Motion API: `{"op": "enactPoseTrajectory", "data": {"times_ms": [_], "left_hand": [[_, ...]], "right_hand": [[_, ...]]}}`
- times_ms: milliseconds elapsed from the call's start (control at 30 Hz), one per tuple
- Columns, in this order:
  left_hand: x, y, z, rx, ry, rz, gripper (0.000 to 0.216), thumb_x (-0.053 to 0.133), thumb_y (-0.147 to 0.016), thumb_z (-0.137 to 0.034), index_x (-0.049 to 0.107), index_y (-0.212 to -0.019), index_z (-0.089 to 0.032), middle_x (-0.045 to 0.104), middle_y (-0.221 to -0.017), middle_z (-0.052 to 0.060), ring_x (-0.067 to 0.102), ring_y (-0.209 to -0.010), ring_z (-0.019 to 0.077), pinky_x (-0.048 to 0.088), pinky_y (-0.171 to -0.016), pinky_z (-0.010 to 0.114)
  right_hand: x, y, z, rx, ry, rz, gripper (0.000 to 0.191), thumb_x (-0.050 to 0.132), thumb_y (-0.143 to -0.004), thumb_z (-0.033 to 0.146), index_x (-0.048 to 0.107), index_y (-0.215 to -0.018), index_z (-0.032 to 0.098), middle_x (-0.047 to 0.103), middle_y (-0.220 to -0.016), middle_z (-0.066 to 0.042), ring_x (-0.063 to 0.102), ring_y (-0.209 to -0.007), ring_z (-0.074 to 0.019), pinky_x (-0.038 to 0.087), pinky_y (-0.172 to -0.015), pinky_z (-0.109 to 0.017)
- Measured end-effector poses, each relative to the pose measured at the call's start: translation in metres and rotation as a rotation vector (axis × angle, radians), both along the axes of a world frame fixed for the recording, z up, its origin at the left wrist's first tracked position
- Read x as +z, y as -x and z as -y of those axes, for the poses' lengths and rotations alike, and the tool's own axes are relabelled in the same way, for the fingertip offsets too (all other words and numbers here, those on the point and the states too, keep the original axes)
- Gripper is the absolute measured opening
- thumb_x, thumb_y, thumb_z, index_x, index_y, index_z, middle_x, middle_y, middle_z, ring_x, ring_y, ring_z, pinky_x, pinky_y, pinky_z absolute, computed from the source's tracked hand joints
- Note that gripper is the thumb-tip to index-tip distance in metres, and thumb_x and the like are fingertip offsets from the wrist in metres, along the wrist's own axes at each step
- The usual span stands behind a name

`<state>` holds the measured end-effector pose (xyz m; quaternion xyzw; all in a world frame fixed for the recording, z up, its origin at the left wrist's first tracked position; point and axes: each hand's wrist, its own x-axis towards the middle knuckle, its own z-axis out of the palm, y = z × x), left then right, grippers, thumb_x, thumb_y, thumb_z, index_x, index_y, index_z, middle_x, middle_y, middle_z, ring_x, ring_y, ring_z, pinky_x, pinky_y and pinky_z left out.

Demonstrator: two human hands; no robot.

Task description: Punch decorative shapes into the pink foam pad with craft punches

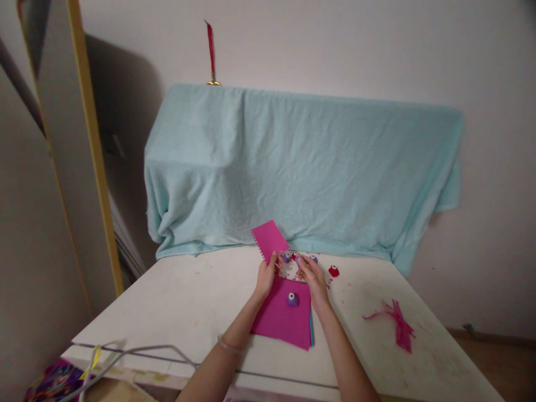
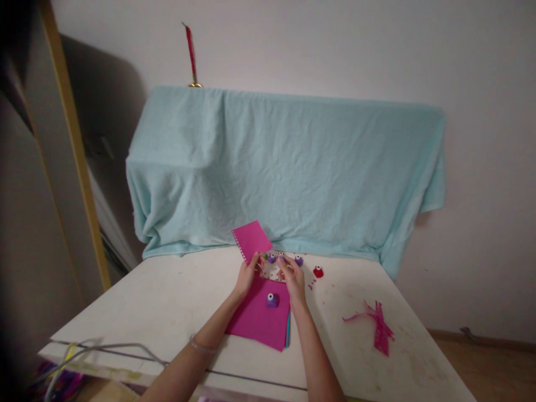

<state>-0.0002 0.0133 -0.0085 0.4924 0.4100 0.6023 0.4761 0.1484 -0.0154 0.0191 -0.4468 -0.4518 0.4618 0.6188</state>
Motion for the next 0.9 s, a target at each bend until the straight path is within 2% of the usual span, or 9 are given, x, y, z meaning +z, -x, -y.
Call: {"op": "enactPoseTrajectory", "data": {"times_ms": [67, 167, 400, 567, 700, 900], "left_hand": [[-0.003, 0.003, -0.002, 0.073, 0.002, -0.002, 0.057, 0.041, -0.087, -0.067, 0.060, -0.071, -0.016, 0.056, -0.055, 0.001, 0.051, -0.049, 0.0129, 0.039, -0.051, 0.023], [-0.005, 0.006, -0.004, 0.123, -0.016, -0.016, 0.058, 0.039, -0.088, -0.068, 0.058, -0.070, -0.016, 0.055, -0.054, 0.001, 0.050, -0.049, 0.0130, 0.037, -0.050, 0.023], [-0.005, 0.005, -0.005, 0.134, -0.020, -0.034, 0.061, 0.035, -0.089, -0.069, 0.056, -0.065, -0.016, 0.054, -0.052, 0.001, 0.050, -0.049, 0.0133, 0.037, -0.050, 0.023], [-0.005, 0.003, -0.004, 0.093, -0.024, -0.024, 0.061, 0.036, -0.089, -0.069, 0.055, -0.063, -0.017, 0.055, -0.053, 0.001, 0.051, -0.050, 0.0137, 0.038, -0.052, 0.024], [-0.006, 0.003, -0.005, 0.066, -0.022, -0.012, 0.059, 0.039, -0.088, -0.068, 0.054, -0.064, -0.017, 0.054, -0.052, 0.001, 0.049, -0.048, 0.0129, 0.037, -0.050, 0.023], [-0.006, 0.000, -0.007, 0.039, -0.038, 0.005, 0.055, 0.046, -0.085, -0.068, 0.056, -0.069, -0.016, 0.052, -0.052, -0.001, 0.047, -0.047, 0.0117, 0.037, -0.048, 0.023]], "right_hand": [[-0.003, 0.002, 0.000, 0.021, -0.018, 0.059, 0.056, 0.075, -0.068, 0.055, 0.069, -0.109, 0.017, 0.070, -0.079, -0.005, 0.057, -0.057, -0.0158, 0.045, -0.054, -0.027], [-0.012, 0.006, -0.001, -0.007, -0.075, 0.180, 0.057, 0.075, -0.067, 0.052, 0.067, -0.113, 0.018, 0.071, -0.092, -0.008, 0.060, -0.062, -0.0167, 0.048, -0.057, -0.028], [-0.031, 0.007, -0.007, -0.058, -0.129, 0.378, 0.043, 0.073, -0.068, 0.049, 0.067, -0.099, 0.019, 0.070, -0.088, -0.008, 0.061, -0.061, -0.0176, 0.051, -0.057, -0.029], [-0.030, 0.004, -0.006, -0.052, -0.153, 0.490, 0.036, 0.072, -0.069, 0.046, 0.071, -0.094, 0.020, 0.071, -0.089, -0.008, 0.061, -0.058, -0.0182, 0.050, -0.058, -0.031], [-0.028, 0.003, -0.004, -0.103, -0.162, 0.577, 0.030, 0.071, -0.069, 0.044, 0.073, -0.088, 0.022, 0.072, -0.080, -0.007, 0.061, -0.060, -0.0204, 0.050, -0.061, -0.033], [-0.030, -0.001, -0.007, -0.142, -0.167, 0.567, 0.026, 0.068, -0.070, 0.044, 0.075, -0.081, 0.021, 0.073, -0.080, -0.008, 0.063, -0.065, -0.0234, 0.052, -0.066, -0.036]]}}
